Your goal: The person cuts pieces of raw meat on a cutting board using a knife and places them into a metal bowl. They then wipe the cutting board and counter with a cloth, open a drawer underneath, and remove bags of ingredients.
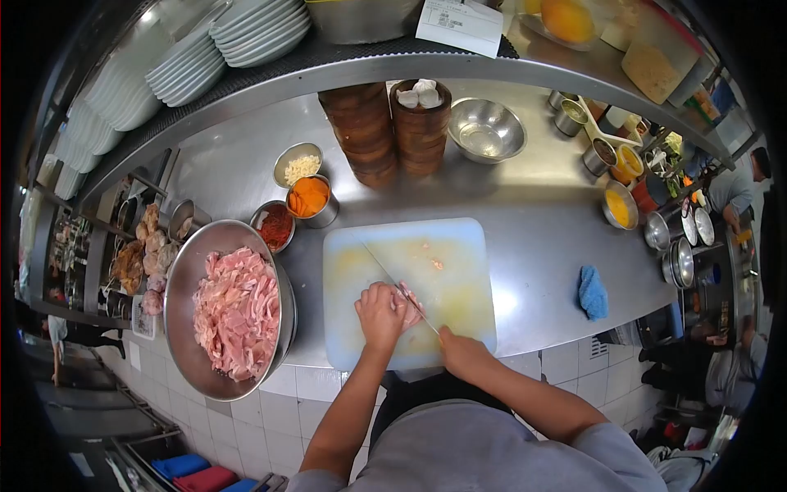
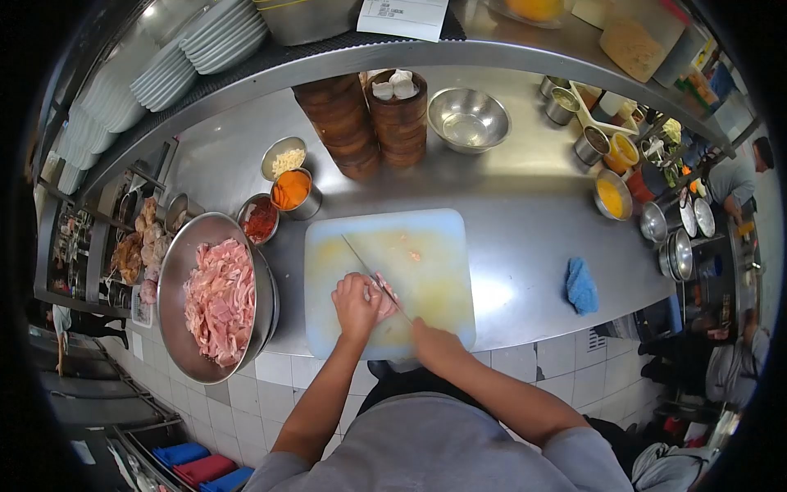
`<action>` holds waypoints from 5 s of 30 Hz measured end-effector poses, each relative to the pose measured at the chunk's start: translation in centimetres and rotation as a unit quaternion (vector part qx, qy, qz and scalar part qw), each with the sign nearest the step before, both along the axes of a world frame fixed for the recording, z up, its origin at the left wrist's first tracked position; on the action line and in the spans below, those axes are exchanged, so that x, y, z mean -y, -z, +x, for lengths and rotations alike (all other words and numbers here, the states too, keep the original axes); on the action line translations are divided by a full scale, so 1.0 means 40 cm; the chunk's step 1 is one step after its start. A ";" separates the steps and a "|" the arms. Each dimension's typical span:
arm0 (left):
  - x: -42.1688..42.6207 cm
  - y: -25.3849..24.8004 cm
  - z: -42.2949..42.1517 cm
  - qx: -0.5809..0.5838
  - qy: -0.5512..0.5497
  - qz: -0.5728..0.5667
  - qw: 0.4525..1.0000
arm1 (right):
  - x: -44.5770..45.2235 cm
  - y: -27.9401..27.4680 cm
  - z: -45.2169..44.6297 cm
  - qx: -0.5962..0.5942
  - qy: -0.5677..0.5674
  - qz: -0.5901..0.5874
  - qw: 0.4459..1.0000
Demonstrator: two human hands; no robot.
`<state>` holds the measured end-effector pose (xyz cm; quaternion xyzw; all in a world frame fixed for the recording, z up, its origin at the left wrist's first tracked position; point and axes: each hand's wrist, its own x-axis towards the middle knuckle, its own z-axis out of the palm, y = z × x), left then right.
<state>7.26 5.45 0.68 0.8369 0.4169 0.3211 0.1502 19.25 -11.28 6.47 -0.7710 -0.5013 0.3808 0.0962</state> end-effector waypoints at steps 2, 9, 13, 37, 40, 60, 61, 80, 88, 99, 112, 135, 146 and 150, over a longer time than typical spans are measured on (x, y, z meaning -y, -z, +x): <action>0.001 -0.003 0.003 0.005 0.000 -0.004 1.000 | 0.065 -0.042 0.009 -0.004 -0.004 -0.036 0.999; -0.005 0.012 -0.007 0.004 0.018 -0.016 1.000 | -0.097 0.084 -0.001 0.006 -0.005 0.058 0.998; -0.008 0.009 -0.003 0.002 0.022 0.002 1.000 | -0.146 0.080 0.002 0.019 0.007 0.050 0.999; -0.002 0.021 -0.011 0.004 0.021 0.030 0.999 | 0.133 -0.204 0.005 -0.014 -0.017 -0.064 0.998; -0.002 0.017 -0.014 -0.003 0.034 0.018 0.999 | 0.108 -0.180 0.010 -0.028 -0.018 -0.062 0.998; -0.005 0.027 -0.014 -0.008 0.036 -0.002 0.999 | 0.062 -0.064 -0.011 -0.005 -0.002 -0.049 0.999; -0.006 0.029 -0.014 -0.008 0.037 -0.002 0.999 | 0.040 -0.034 -0.018 0.001 0.008 0.001 1.000; -0.001 0.020 -0.003 0.006 0.008 -0.002 1.000 | 0.042 0.055 0.000 -0.013 0.008 0.014 1.000; -0.006 0.023 -0.004 0.012 0.002 -0.011 1.000 | -0.119 0.040 0.007 -0.001 0.032 0.025 0.999; -0.014 0.052 -0.042 0.112 0.035 -0.068 0.991 | 0.081 -0.039 0.084 0.025 0.059 0.017 0.998; 0.002 0.038 -0.030 0.029 0.028 -0.007 0.999 | 0.158 -0.179 -0.009 -0.006 -0.022 -0.013 1.000; 0.013 0.036 -0.023 0.032 0.019 -0.015 0.999 | 0.085 -0.092 -0.029 -0.009 -0.002 -0.069 0.998; -0.002 0.039 -0.029 0.032 0.032 -0.021 0.999 | -0.138 0.044 -0.042 0.018 -0.005 0.067 0.998; 0.004 0.040 -0.025 0.026 0.006 -0.028 0.999 | 0.012 0.002 -0.027 -0.002 0.010 -0.028 1.000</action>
